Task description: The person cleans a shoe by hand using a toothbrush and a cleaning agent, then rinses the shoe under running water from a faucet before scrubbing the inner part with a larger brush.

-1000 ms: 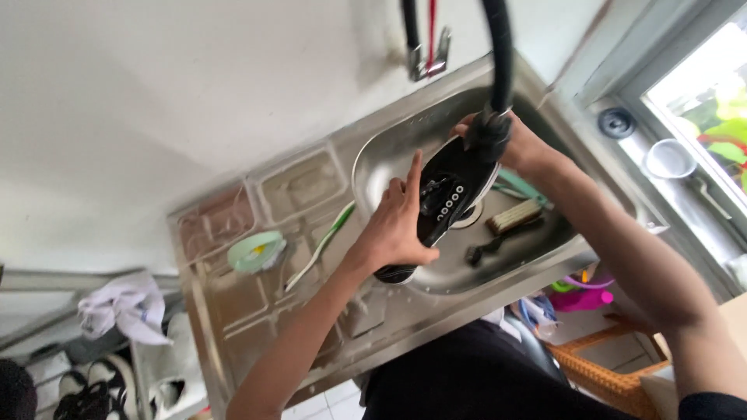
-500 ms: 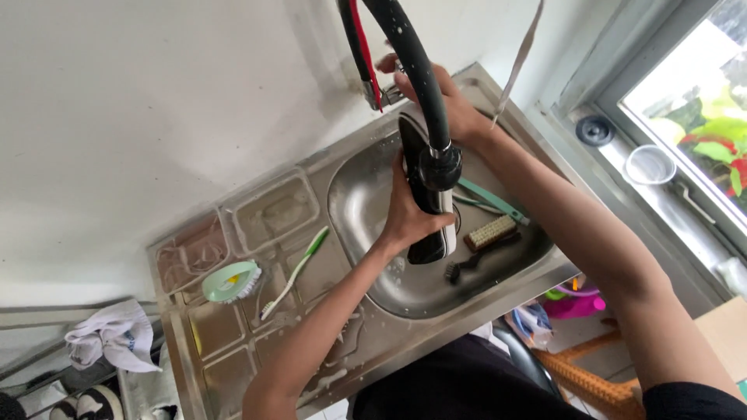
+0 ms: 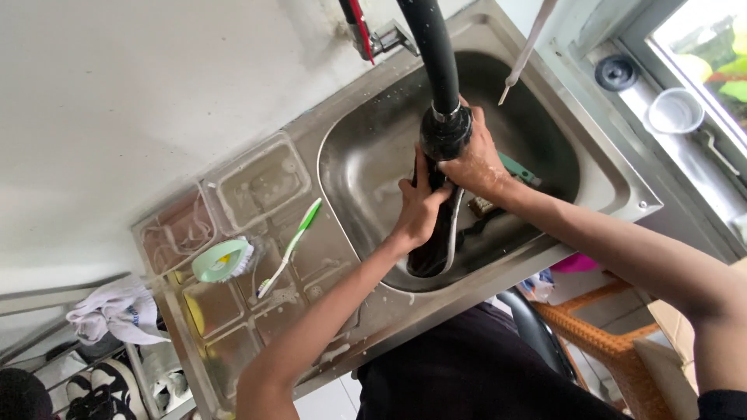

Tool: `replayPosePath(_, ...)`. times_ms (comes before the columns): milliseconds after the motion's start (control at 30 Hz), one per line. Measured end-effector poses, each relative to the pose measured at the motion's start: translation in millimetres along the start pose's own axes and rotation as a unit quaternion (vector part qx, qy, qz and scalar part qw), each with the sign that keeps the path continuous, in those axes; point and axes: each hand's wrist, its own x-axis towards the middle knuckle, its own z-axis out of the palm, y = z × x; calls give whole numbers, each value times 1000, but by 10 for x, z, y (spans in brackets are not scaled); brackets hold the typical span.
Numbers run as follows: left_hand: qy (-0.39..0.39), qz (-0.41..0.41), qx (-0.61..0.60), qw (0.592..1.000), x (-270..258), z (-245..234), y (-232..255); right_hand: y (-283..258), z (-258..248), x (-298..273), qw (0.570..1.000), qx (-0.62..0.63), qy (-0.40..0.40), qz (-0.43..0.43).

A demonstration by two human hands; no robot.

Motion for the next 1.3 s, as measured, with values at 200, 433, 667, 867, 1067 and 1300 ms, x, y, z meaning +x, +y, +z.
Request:
replayPosePath(200, 97, 101, 144, 980, -72, 14, 190, 140, -56, 157, 999, -40, -20, 30)
replayPosePath(433, 142, 96, 172, 970, 66, -161, 242, -211, -241, 107, 987, -120, -10, -110)
replayPosePath(667, 174, 99, 107, 974, 279, -258, 247, -12, -63, -81, 858, -429, -261, -106)
replayPosePath(867, 52, 110, 145, 982, 71, -191, 426, 494, -175, 29, 868, -479, -98, -88)
replayPosePath(1067, 84, 155, 427, 887, 52, -273, 310, 205, -174, 102, 962, -258, -91, 21)
replayPosePath(1300, 62, 211, 503, 836, 318, -476, -80, 52, -122, 168, 976, -187, -87, 77)
